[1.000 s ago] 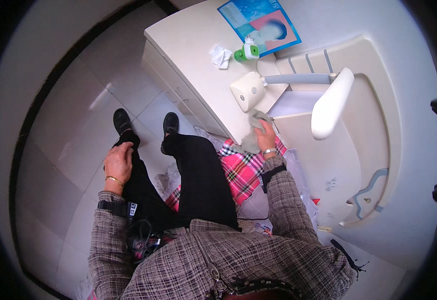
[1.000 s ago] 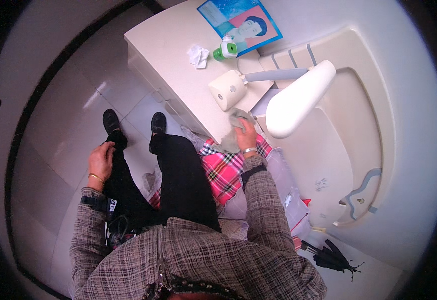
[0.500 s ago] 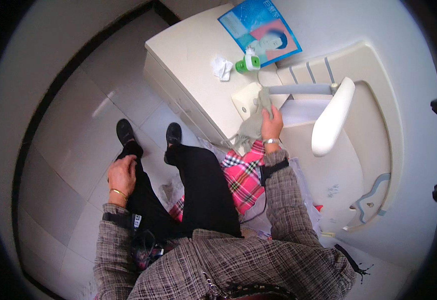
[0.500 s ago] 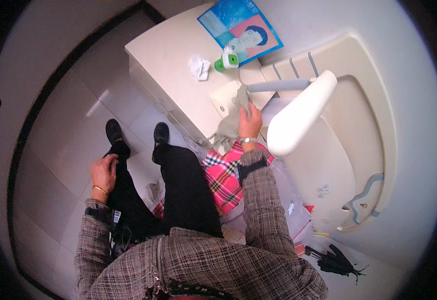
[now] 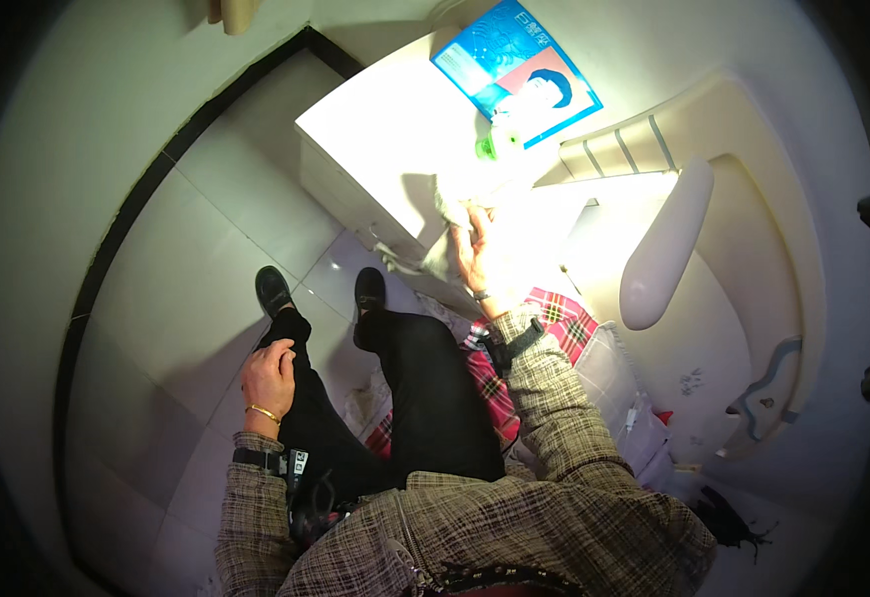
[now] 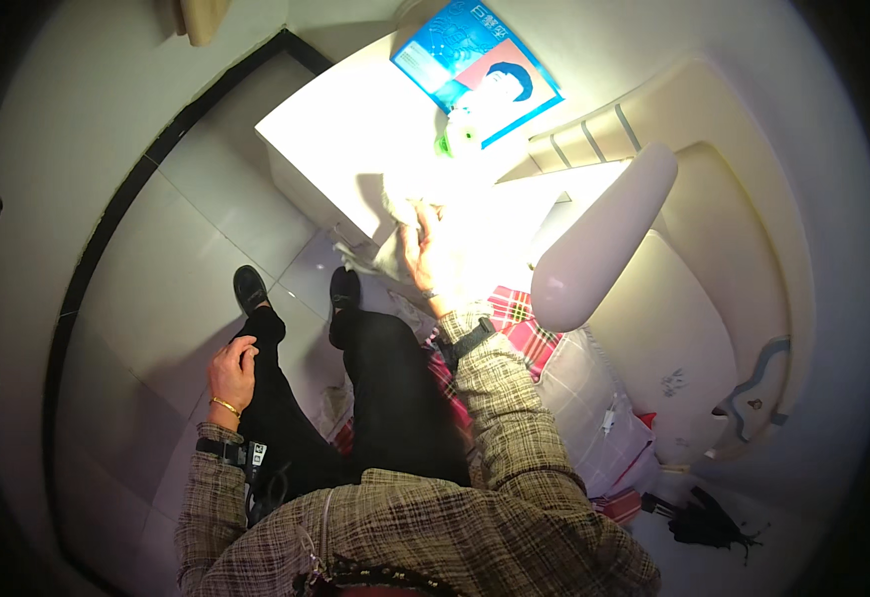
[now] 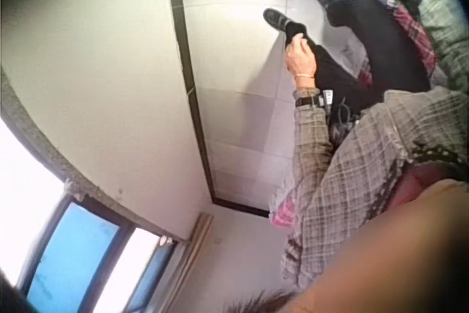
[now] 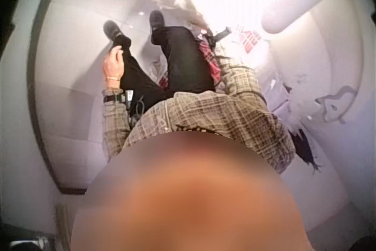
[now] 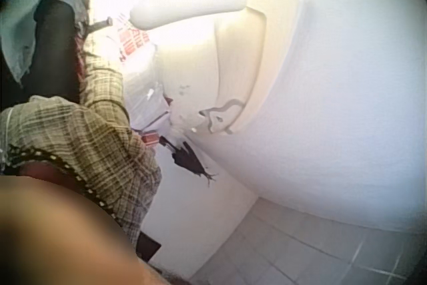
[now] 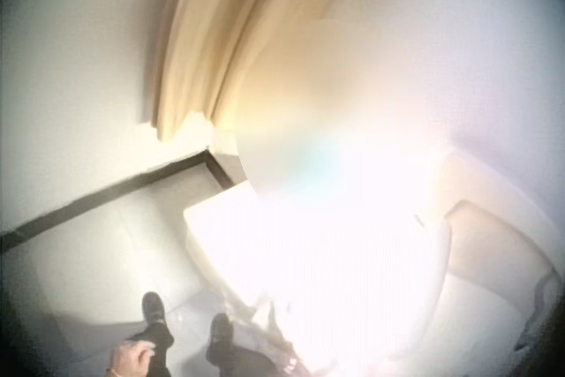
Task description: The person wipes the headboard and side table of a bed with a cloth. They open a drawer, wipe its interior, then close it and continue wiping the headboard and side table surfaces.
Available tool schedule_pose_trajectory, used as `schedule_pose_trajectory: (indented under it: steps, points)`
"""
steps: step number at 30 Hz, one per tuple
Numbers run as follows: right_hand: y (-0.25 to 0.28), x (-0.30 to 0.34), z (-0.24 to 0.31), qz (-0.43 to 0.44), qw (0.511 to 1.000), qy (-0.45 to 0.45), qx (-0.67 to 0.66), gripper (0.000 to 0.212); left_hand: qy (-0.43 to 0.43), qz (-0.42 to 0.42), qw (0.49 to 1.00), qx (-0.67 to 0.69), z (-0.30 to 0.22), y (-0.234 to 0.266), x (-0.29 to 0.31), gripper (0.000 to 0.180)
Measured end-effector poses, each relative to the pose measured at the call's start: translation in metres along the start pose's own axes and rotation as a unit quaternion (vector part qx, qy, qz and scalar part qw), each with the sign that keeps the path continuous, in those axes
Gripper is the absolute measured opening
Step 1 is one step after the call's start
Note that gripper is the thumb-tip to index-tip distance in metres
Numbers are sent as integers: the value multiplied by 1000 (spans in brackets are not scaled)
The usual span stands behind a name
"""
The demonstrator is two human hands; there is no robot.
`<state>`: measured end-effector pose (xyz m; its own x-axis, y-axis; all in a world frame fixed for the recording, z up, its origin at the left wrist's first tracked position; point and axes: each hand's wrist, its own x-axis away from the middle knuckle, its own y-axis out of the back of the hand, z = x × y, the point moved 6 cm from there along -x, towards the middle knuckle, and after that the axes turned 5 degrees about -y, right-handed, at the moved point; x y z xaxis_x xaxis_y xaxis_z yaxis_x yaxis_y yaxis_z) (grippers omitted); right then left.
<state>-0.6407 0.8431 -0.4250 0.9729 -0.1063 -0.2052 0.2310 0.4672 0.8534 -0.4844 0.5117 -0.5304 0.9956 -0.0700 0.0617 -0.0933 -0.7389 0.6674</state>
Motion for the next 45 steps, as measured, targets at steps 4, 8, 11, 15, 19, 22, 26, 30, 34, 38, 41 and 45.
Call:
schedule_pose_trajectory:
  steps: [4, 8, 11, 15, 19, 22, 26, 30, 34, 38, 41, 45]
  points:
    - [16, 33, -29, 1, 997, -12, -70, 27, 6, 3, 1000, 3, 3, -3, 1, 15]
    - [57, 51, -77, -33, 995, -93, -11, 30, 2, 7, 1000, -2, 4, -3, 0, 16]
    - [79, 40, -91, 7, 994, -98, 38, 38, -3, 8, 1000, -1, 2, -2, -1, 16]
    - [72, 18, -95, 148, 961, -189, 138, 59, -3, 10, 1000, -13, -2, -2, -2, 17]
    - [60, 7, -80, 196, 958, -121, 172, 64, -10, 7, 1000, -23, -4, -1, -3, 17]
    - [68, 16, -87, 132, 970, -174, 109, 63, 8, 7, 1000, -4, -1, -2, -2, 17]
    - [74, 30, -84, 119, 983, -93, 107, 59, 10, 13, 1000, -4, 0, -3, -3, 16]
    - [71, 26, -88, 144, 976, -145, 78, 60, 8, 9, 1000, -10, -1, -2, -3, 16]
    - [68, 2, -95, 108, 976, -169, 90, 53, 13, 13, 1000, -7, -1, -3, -3, 16]
    - [78, -17, -110, 20, 983, -181, -39, 42, 15, 12, 1000, -3, 0, -3, -3, 15]
    - [91, -24, -121, -73, 966, -202, -143, 46, 17, 15, 1000, -1, 0, -3, -3, 15]
    - [79, -30, -106, -44, 969, -155, 185, 46, 21, 14, 1000, -1, -1, -3, -3, 15]
